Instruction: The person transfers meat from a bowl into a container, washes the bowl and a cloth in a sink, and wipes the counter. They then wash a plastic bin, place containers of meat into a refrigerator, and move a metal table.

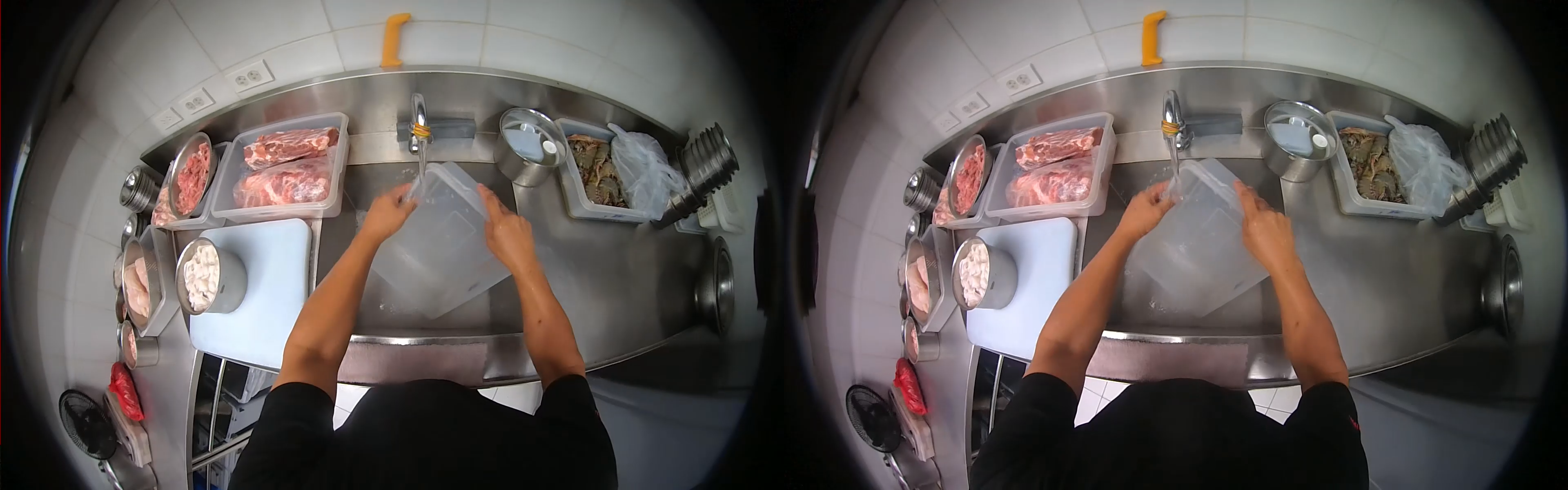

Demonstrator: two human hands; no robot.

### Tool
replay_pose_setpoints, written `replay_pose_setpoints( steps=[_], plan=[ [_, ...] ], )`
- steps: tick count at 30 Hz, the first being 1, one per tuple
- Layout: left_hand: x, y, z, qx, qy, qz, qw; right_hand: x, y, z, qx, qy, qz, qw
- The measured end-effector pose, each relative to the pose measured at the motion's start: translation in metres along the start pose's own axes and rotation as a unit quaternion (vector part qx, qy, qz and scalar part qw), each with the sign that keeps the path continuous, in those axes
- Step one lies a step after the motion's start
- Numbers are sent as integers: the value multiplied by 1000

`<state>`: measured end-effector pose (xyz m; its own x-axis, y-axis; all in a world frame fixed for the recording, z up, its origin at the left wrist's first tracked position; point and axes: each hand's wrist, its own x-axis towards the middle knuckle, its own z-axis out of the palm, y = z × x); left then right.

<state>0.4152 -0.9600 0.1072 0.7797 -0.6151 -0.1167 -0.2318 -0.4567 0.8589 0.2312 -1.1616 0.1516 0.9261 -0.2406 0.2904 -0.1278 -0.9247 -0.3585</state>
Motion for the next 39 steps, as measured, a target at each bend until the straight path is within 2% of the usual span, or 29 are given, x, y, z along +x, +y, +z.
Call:
replay_pose_setpoints(
  steps=[2,5,8,9,10,11,14,17,20,21,23,26,29,32,34,36,38,39],
  plan=[
    [-9,-29,6,114,-6,-47,992,3,12,-8,-35,-8,39,999],
    [-23,-104,18,156,54,-82,983,4,25,-28,6,20,78,997],
    [-39,-152,29,-9,117,-230,966,10,35,-42,5,-51,178,983],
    [-48,-149,26,-152,48,-278,947,11,40,-43,15,-52,182,982],
    [-62,-138,20,-291,-23,-320,901,11,46,-42,25,-54,186,981],
    [-75,-127,15,-422,-92,-352,830,9,53,-41,35,-56,189,980],
    [-103,-103,15,-554,-60,-204,805,2,78,-23,81,-62,206,973],
    [-117,-96,-8,-650,-65,-166,739,-2,84,6,119,-131,270,946],
    [-131,-91,-33,-504,-41,-224,833,-3,54,7,142,-201,309,919],
    [-134,-92,-36,-523,-27,-237,818,-8,64,26,76,-166,232,956],
    [-140,-100,-35,-479,6,-208,853,-21,93,77,-57,-89,70,992],
    [-149,-87,-31,-422,37,-186,886,-13,36,87,-108,-97,-81,986],
    [-156,-68,-19,-421,60,-172,889,1,13,115,31,-300,15,953],
    [-159,-67,-7,-452,74,-162,874,30,-5,146,33,-255,263,930],
    [-156,-64,-3,-421,87,-144,891,39,-48,169,38,-218,294,930],
    [-153,-63,0,-400,103,-132,901,32,-82,179,87,-261,183,944],
    [-149,-65,-7,-386,131,-122,905,22,-90,175,104,-260,61,958],
    [-152,-59,-16,-397,115,-121,902,20,-93,174,112,-260,-3,959]
  ],
)
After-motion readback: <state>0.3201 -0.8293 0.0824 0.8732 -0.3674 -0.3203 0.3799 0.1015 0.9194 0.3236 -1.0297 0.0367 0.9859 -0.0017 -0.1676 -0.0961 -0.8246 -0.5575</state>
